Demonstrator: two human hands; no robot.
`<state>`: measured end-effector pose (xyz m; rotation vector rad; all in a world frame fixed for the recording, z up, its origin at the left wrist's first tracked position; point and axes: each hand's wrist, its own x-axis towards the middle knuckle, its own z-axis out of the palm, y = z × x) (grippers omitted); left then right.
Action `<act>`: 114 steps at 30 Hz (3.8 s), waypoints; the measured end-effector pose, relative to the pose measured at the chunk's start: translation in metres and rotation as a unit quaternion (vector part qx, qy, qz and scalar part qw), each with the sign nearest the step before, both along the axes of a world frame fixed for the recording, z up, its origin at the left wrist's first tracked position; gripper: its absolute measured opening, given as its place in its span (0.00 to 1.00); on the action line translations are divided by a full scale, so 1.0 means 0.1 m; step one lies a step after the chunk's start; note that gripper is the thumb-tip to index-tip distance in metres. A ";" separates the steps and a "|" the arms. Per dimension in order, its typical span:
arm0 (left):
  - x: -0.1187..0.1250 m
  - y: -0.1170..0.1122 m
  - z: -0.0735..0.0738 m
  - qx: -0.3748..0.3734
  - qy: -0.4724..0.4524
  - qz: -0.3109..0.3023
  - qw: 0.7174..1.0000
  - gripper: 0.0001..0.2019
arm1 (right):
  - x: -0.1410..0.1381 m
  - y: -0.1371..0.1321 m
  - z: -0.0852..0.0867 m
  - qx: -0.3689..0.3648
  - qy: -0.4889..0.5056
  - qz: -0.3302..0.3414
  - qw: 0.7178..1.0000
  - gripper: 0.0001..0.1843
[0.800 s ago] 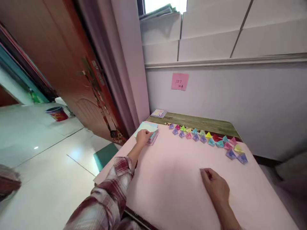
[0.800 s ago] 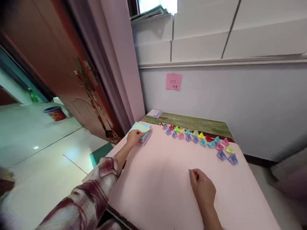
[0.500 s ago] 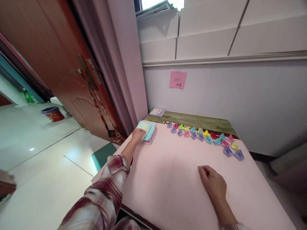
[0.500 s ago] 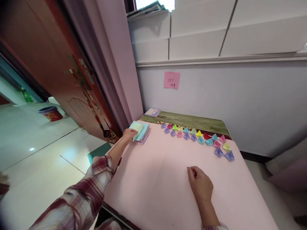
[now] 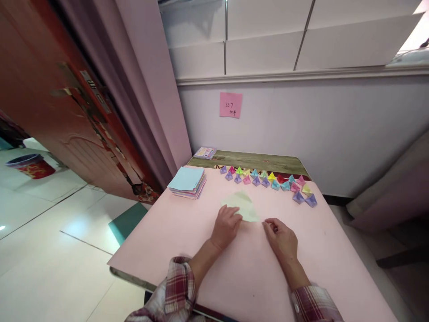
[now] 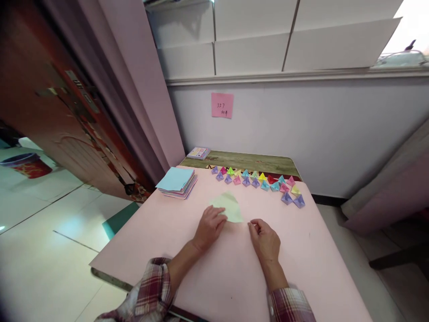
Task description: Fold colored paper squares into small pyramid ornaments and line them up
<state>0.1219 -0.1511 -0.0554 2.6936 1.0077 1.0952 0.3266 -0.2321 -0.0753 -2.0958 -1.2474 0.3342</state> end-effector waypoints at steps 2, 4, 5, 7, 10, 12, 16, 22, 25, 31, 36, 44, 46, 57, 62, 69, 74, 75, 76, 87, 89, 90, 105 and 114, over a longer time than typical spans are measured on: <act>0.07 -0.14 -0.15 -0.030 -0.014 -0.023 0.999 0.07 | 0.00 0.00 -0.04 0.044 0.003 0.005 0.999 0.17; 0.07 -0.20 -0.20 -0.053 -0.029 -0.035 0.998 0.07 | -0.01 0.01 -0.05 0.079 -0.005 0.034 0.996 0.23; 0.06 -0.20 -0.20 -0.063 -0.037 -0.036 0.997 0.08 | -0.01 0.01 -0.06 0.091 -0.012 0.056 0.994 0.24; 0.03 -0.19 -0.18 -0.081 -0.054 -0.034 0.995 0.08 | -0.01 0.00 -0.05 0.106 -0.022 0.098 0.989 0.23; 0.00 -0.18 -0.14 -0.110 -0.079 -0.049 0.990 0.08 | 0.00 -0.01 -0.04 0.107 -0.024 0.140 0.984 0.22; 0.00 -0.20 -0.13 -0.132 -0.085 -0.076 0.985 0.09 | 0.01 -0.01 -0.04 0.097 -0.024 0.158 0.982 0.23; -0.02 -0.21 -0.15 -0.188 -0.096 -0.102 0.972 0.10 | 0.03 -0.01 -0.05 0.084 -0.026 0.163 0.983 0.12; -0.05 -0.08 -0.27 -0.300 -0.171 0.012 0.938 0.31 | 0.04 0.01 -0.05 0.087 -0.029 0.125 0.988 0.16; -0.05 -0.03 -0.33 -0.304 -0.189 0.053 0.932 0.28 | 0.04 0.03 -0.07 0.082 -0.044 0.106 0.990 0.19; -0.03 -0.03 -0.31 -0.206 -0.154 0.124 0.958 0.30 | 0.02 0.08 -0.11 0.061 -0.047 0.044 0.996 0.17; 0.02 -0.14 -0.20 -0.051 -0.043 0.077 0.995 0.18 | 0.01 0.10 -0.10 0.054 -0.011 0.023 0.998 0.20; 0.12 -0.25 -0.04 -0.074 0.120 -0.064 0.988 0.12 | 0.00 0.08 -0.10 0.064 -0.013 0.026 0.998 0.22; 0.12 -0.24 -0.03 -0.085 0.115 -0.068 0.987 0.11 | 0.01 0.10 -0.08 0.058 -0.016 0.020 0.998 0.23; 0.10 -0.24 -0.04 -0.071 0.095 -0.069 0.991 0.09 | 0.16 0.43 0.15 -0.108 -0.046 0.038 0.992 0.22; 0.10 -0.24 -0.05 -0.071 0.102 -0.066 0.990 0.09 | 0.07 0.36 0.13 -0.096 -0.047 0.032 0.994 0.18; 0.11 -0.25 -0.04 -0.072 0.095 -0.069 0.991 0.10 | 0.03 0.33 0.07 -0.036 -0.008 0.066 0.997 0.11; 0.11 -0.24 -0.05 -0.072 0.085 -0.061 0.992 0.10 | 0.08 0.35 0.06 -0.039 0.044 0.077 0.995 0.26; 0.11 -0.24 -0.05 -0.071 0.083 -0.061 0.992 0.10 | 0.09 0.35 0.06 -0.041 0.050 0.080 0.995 0.26; 0.11 -0.24 -0.05 -0.069 0.082 -0.061 0.992 0.11 | 0.10 0.35 0.06 -0.042 0.059 0.083 0.994 0.25; 0.35 -0.06 -0.02 -0.444 -0.235 0.050 0.863 0.20 | -0.06 0.42 -0.02 0.144 0.274 -0.030 0.950 0.30; 0.50 0.02 0.00 -0.621 -0.307 0.045 0.720 0.25 | -0.12 0.44 -0.01 0.182 0.331 -0.036 0.925 0.32; 0.58 0.05 0.01 -0.673 -0.334 0.023 0.660 0.25 | -0.14 0.45 0.00 0.196 0.352 -0.032 0.915 0.33; 0.85 0.17 -0.09 -0.599 -0.602 -0.044 0.526 0.18 | -0.18 0.52 0.02 0.207 0.370 0.069 0.903 0.35; 0.67 0.37 -0.04 -0.647 -0.550 -0.033 0.526 0.21 | -0.13 0.56 -0.08 0.220 0.300 0.161 0.914 0.21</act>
